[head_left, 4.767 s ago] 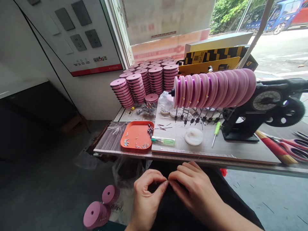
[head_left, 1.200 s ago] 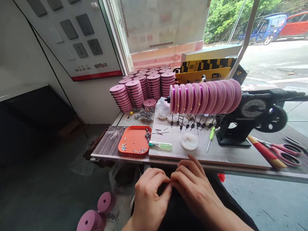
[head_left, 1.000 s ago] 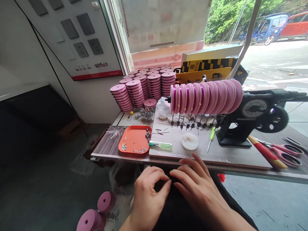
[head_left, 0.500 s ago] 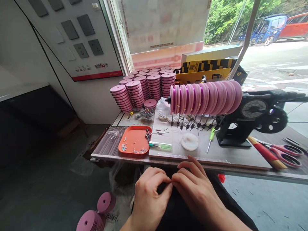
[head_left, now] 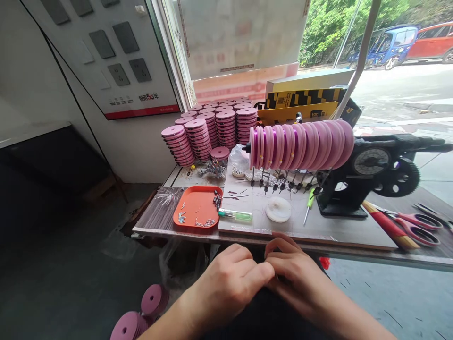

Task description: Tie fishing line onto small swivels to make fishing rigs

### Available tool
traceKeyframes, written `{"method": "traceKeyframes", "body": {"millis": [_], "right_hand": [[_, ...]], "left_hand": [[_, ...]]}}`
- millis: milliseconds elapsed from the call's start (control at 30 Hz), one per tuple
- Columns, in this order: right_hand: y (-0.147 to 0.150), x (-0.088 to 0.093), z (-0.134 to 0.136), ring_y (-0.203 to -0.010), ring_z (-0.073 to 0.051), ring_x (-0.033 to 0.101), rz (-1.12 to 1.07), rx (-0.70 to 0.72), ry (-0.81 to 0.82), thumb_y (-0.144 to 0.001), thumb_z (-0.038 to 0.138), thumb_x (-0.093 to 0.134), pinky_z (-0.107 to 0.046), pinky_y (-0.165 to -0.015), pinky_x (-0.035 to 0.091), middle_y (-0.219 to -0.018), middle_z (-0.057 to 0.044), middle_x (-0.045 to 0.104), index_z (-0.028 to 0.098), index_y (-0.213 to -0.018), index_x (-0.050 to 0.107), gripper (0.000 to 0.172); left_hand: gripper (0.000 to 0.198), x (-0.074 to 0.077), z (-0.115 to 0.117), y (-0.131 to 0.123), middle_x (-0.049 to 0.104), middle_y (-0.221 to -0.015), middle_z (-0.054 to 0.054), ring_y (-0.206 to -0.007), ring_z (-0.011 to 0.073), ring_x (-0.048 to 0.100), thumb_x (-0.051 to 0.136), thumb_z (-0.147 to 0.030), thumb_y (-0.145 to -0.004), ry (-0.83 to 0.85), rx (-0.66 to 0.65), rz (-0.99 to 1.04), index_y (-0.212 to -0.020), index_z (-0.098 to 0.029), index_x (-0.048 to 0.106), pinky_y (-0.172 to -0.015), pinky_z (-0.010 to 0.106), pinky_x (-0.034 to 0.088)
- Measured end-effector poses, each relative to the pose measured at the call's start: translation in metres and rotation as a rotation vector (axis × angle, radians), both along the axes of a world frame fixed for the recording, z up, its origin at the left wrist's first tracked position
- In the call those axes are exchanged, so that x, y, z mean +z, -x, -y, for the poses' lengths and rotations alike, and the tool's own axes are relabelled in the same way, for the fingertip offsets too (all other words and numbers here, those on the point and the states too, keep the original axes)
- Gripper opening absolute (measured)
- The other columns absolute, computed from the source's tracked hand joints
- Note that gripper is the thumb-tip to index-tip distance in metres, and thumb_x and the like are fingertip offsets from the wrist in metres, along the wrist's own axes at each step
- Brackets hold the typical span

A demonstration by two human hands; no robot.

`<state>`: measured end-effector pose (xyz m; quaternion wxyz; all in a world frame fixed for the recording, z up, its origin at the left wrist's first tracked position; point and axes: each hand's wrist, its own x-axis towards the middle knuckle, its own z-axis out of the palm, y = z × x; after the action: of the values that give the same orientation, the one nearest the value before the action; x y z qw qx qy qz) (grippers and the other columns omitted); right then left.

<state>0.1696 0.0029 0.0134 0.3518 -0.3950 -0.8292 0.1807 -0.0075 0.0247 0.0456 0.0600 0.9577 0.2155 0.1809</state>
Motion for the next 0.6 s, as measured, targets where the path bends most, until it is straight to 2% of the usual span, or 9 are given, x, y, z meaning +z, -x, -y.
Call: {"method": "traceKeyframes", "body": {"millis": [133, 167, 233, 300, 400, 500, 600], "right_hand": [[-0.003, -0.001, 0.003, -0.07, -0.016, 0.053, -0.07, 0.016, 0.096, -0.088, 0.02, 0.046, -0.03, -0.07, 0.048, -0.063, 0.0, 0.056, 0.019, -0.064, 0.052, 0.025], [-0.003, -0.001, 0.005, -0.072, -0.016, 0.053, -0.088, 0.003, 0.108, -0.088, 0.019, 0.046, -0.03, -0.068, 0.048, -0.066, -0.001, 0.057, 0.019, -0.066, 0.054, 0.023], [-0.003, -0.002, 0.007, -0.077, -0.018, 0.053, -0.12, -0.04, 0.117, -0.088, 0.018, 0.048, -0.028, -0.066, 0.047, -0.071, -0.002, 0.059, 0.02, -0.072, 0.057, 0.018], [-0.003, -0.003, 0.008, -0.08, -0.019, 0.052, -0.141, -0.071, 0.107, -0.087, 0.017, 0.049, -0.029, -0.068, 0.047, -0.071, -0.002, 0.059, 0.02, -0.075, 0.058, 0.015], [-0.002, -0.005, 0.009, -0.08, -0.019, 0.052, -0.134, -0.088, 0.087, -0.085, 0.014, 0.051, -0.031, -0.071, 0.045, -0.066, 0.0, 0.058, 0.021, -0.075, 0.057, 0.014], [0.0, -0.004, 0.008, -0.078, -0.018, 0.051, -0.108, -0.096, 0.048, -0.085, 0.012, 0.05, -0.034, -0.076, 0.043, -0.065, 0.001, 0.057, 0.021, -0.075, 0.056, 0.015], [0.003, -0.002, 0.007, -0.077, -0.018, 0.05, -0.067, -0.095, 0.01, -0.083, 0.009, 0.05, -0.037, -0.081, 0.04, -0.065, 0.001, 0.057, 0.02, -0.073, 0.056, 0.016]], "left_hand": [[0.019, -0.002, 0.0, -0.003, 0.06, -0.064, 0.002, -0.063, 0.0161, 0.052, 0.042, -0.008, -0.086, 0.085, 0.006, 0.044, -0.093, -0.015, 0.059, -0.064, 0.027, 0.047], [0.019, -0.004, 0.001, -0.002, 0.063, -0.072, 0.003, -0.07, 0.0167, 0.055, 0.048, -0.008, -0.084, 0.143, 0.048, 0.092, -0.098, -0.016, 0.058, -0.069, 0.028, 0.048], [0.034, -0.007, 0.004, 0.0, 0.065, -0.092, 0.005, -0.088, 0.0185, 0.058, 0.06, -0.007, -0.075, 0.262, 0.182, 0.207, -0.107, -0.019, 0.055, -0.081, 0.029, 0.049], [0.046, -0.01, 0.006, 0.004, 0.063, -0.104, 0.006, -0.098, 0.0201, 0.057, 0.068, -0.006, -0.067, 0.37, 0.333, 0.296, -0.108, -0.02, 0.055, -0.086, 0.03, 0.048], [0.031, -0.012, 0.01, 0.011, 0.064, -0.098, 0.004, -0.094, 0.0193, 0.06, 0.069, -0.009, -0.067, 0.497, 0.473, 0.382, -0.095, -0.02, 0.06, -0.083, 0.028, 0.048], [0.014, -0.01, 0.012, 0.014, 0.063, -0.091, 0.003, -0.088, 0.0184, 0.06, 0.063, -0.014, -0.075, 0.566, 0.488, 0.421, -0.086, -0.021, 0.061, -0.08, 0.029, 0.048], [0.01, -0.01, 0.012, 0.011, 0.062, -0.089, 0.003, -0.088, 0.0185, 0.058, 0.062, -0.015, -0.076, 0.612, 0.476, 0.437, -0.084, -0.02, 0.062, -0.079, 0.028, 0.045]]}}
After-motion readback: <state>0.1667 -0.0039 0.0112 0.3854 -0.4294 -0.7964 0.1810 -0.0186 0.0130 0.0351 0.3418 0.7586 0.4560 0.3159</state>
